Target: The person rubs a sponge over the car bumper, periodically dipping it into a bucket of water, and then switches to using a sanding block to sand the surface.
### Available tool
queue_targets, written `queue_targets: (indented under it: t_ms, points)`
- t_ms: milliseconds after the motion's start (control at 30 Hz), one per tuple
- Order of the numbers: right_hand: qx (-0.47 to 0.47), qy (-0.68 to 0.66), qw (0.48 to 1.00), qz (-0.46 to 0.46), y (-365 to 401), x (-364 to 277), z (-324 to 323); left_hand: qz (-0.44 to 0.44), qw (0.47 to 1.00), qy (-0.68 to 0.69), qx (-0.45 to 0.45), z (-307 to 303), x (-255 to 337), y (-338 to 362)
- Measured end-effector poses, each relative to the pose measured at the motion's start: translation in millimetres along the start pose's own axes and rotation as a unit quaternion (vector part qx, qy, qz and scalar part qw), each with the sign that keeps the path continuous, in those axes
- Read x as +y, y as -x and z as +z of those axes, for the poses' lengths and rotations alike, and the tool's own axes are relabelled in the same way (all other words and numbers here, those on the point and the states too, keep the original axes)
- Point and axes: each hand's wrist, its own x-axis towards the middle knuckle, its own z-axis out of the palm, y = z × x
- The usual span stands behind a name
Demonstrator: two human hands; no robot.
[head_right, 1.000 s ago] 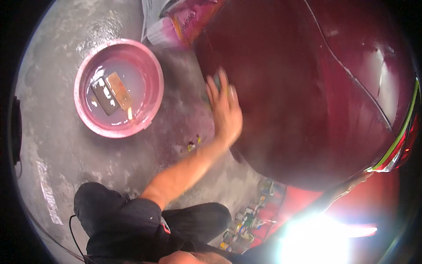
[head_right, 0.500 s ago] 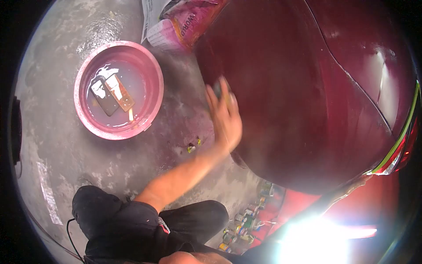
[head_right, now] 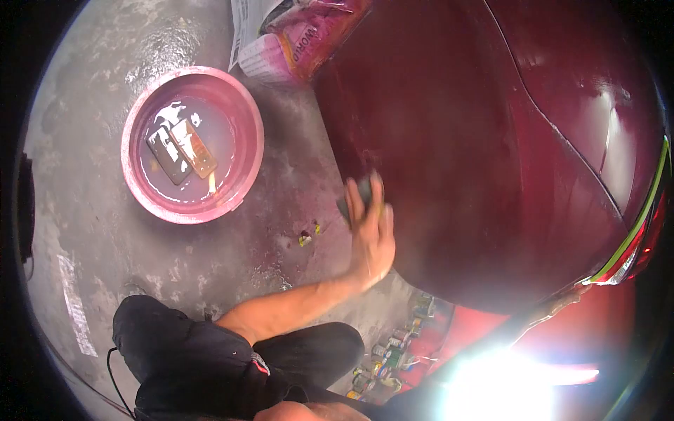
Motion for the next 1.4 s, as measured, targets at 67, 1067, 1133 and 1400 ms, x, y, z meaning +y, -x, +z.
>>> queue_targets:
  t_ms: [67, 1067, 1133, 1400]
  points:
    - [-0.023, -0.024, 0.997, -0.068, -9, 22, -9, 0.048, 0.998, 0.031, 0.031, 5, -15, -3]
    - [-0.043, -0.054, 0.997, -0.028, -35, 51, -39, 0.035, 0.991, -0.037, 0.123, -37, 0, -152]
    - [-0.016, -0.013, 1.0, -0.023, -14, 33, -24, 0.035, 0.989, -0.056, 0.132, -51, 7, -198]
    - [-0.006, -0.033, 0.999, 0.002, -19, 28, -21, 0.032, 0.994, -0.046, 0.099, -52, 13, -175]
